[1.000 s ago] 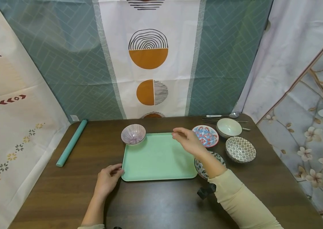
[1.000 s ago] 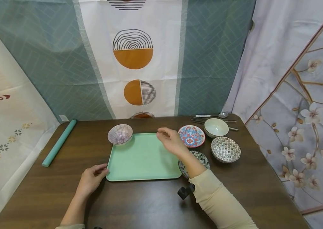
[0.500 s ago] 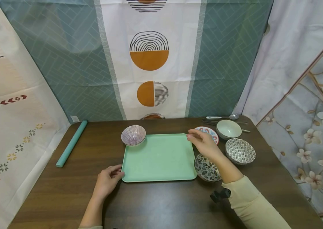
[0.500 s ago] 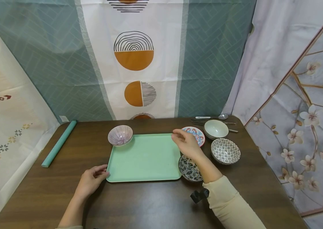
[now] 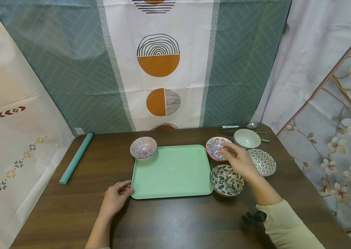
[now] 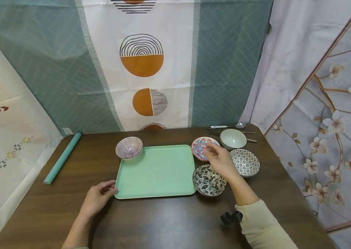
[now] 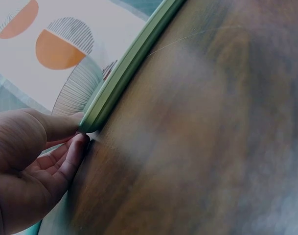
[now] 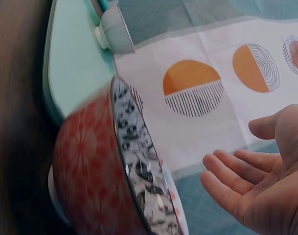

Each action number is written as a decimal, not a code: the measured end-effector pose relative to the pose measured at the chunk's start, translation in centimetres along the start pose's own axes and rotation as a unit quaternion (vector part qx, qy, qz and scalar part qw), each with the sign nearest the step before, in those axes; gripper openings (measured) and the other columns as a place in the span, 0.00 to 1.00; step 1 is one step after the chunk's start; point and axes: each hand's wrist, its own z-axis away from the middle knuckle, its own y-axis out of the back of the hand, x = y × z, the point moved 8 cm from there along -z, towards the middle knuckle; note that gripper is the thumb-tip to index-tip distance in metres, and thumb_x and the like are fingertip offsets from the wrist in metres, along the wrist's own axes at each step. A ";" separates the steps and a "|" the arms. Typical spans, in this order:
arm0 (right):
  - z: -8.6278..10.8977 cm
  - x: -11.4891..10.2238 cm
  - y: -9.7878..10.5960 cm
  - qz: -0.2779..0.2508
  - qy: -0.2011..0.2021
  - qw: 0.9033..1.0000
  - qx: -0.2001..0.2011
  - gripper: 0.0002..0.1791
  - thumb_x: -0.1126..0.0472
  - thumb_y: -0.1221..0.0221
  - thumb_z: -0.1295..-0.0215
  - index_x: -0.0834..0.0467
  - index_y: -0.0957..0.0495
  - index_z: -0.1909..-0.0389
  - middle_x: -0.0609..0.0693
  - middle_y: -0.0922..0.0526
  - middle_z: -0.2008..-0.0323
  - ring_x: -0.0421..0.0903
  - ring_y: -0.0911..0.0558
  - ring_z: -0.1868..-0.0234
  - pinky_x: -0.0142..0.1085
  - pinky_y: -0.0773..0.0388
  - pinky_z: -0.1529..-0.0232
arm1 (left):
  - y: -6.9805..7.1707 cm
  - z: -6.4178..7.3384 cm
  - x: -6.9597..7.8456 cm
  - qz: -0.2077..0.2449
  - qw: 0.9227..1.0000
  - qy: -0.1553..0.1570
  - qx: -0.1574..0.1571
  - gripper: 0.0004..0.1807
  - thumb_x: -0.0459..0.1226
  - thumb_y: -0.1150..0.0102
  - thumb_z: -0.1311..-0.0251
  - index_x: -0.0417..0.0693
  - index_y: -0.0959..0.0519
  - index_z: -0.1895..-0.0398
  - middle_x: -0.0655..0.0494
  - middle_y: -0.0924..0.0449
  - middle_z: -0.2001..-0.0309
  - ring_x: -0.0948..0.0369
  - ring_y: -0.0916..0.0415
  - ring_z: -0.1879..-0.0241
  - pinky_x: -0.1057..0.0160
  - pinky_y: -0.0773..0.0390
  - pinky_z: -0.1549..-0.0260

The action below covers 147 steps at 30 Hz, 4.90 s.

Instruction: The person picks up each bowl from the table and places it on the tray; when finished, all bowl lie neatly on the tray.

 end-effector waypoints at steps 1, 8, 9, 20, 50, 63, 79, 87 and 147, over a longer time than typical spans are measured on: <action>0.2 0.2 0.3 -0.003 0.001 1.000 0.003 0.24 0.57 0.46 0.22 0.66 0.29 0.33 0.66 0.20 0.43 0.62 0.19 0.43 0.44 0.21 0.45 | 0.0 0.0 0.0 -0.001 1.000 0.001 -0.001 0.17 0.32 0.32 0.36 0.34 0.17 0.45 0.49 0.16 0.59 0.57 0.19 0.58 0.70 0.19 0.60; 1.4 1.2 3.0 0.046 0.007 0.998 0.052 0.23 0.57 0.44 0.23 0.66 0.27 0.35 0.65 0.18 0.45 0.62 0.19 0.43 0.38 0.22 0.47 | -0.1 -0.1 -0.2 0.003 1.000 0.005 -0.002 0.17 0.32 0.32 0.37 0.35 0.17 0.45 0.49 0.16 0.58 0.57 0.19 0.58 0.70 0.19 0.59; 1.6 1.4 3.5 0.055 0.008 0.997 0.061 0.23 0.57 0.44 0.23 0.66 0.27 0.35 0.65 0.18 0.46 0.62 0.19 0.44 0.37 0.23 0.47 | -0.2 -0.1 -0.3 0.003 1.000 0.005 -0.002 0.17 0.32 0.32 0.37 0.35 0.17 0.45 0.49 0.16 0.58 0.57 0.19 0.58 0.70 0.19 0.59; 3.7 3.2 8.2 0.127 0.042 0.979 0.153 0.21 0.59 0.42 0.25 0.69 0.24 0.40 0.66 0.16 0.52 0.55 0.17 0.51 0.12 0.32 0.57 | -0.1 -0.1 -0.4 0.004 1.000 0.002 -0.002 0.18 0.32 0.32 0.37 0.35 0.17 0.45 0.49 0.16 0.58 0.58 0.19 0.58 0.70 0.19 0.60; 5.4 12.5 12.0 0.235 -0.055 0.963 0.121 0.27 0.53 0.49 0.21 0.74 0.29 0.39 0.74 0.19 0.53 0.70 0.19 0.57 0.60 0.23 0.60 | -0.1 0.2 -0.3 0.017 1.000 0.019 -0.001 0.19 0.33 0.31 0.36 0.35 0.17 0.44 0.48 0.17 0.57 0.57 0.19 0.57 0.71 0.20 0.60; 5.3 12.0 11.8 0.211 -0.049 0.968 0.130 0.19 0.62 0.51 0.23 0.75 0.22 0.49 0.57 0.13 0.76 0.43 0.16 0.82 0.32 0.27 0.79 | -0.1 0.2 0.0 0.020 1.000 0.012 0.002 0.18 0.32 0.31 0.37 0.35 0.17 0.45 0.48 0.17 0.58 0.57 0.19 0.58 0.71 0.20 0.60; 4.7 9.2 12.4 0.171 -0.044 0.976 0.130 0.22 0.59 0.52 0.22 0.76 0.25 0.45 0.65 0.14 0.70 0.45 0.16 0.83 0.33 0.25 0.82 | 0.0 0.2 -0.2 0.023 1.000 0.013 0.003 0.17 0.32 0.31 0.37 0.35 0.17 0.46 0.48 0.17 0.58 0.57 0.19 0.58 0.72 0.20 0.61; 3.8 6.7 11.5 0.142 -0.028 0.980 0.135 0.21 0.60 0.52 0.22 0.76 0.24 0.45 0.70 0.15 0.66 0.40 0.17 0.84 0.31 0.21 0.81 | 0.0 0.2 -0.2 0.026 1.000 0.013 0.001 0.18 0.32 0.31 0.37 0.34 0.17 0.45 0.48 0.17 0.58 0.57 0.19 0.58 0.71 0.20 0.61; -2.7 -2.1 -12.5 0.020 0.019 0.998 -0.052 0.10 0.68 0.45 0.27 0.66 0.17 0.65 0.53 0.18 0.84 0.41 0.19 0.86 0.35 0.20 0.82 | -0.3 0.2 -0.2 0.029 1.000 0.007 -0.006 0.17 0.31 0.32 0.36 0.34 0.18 0.45 0.48 0.17 0.58 0.57 0.20 0.58 0.72 0.20 0.60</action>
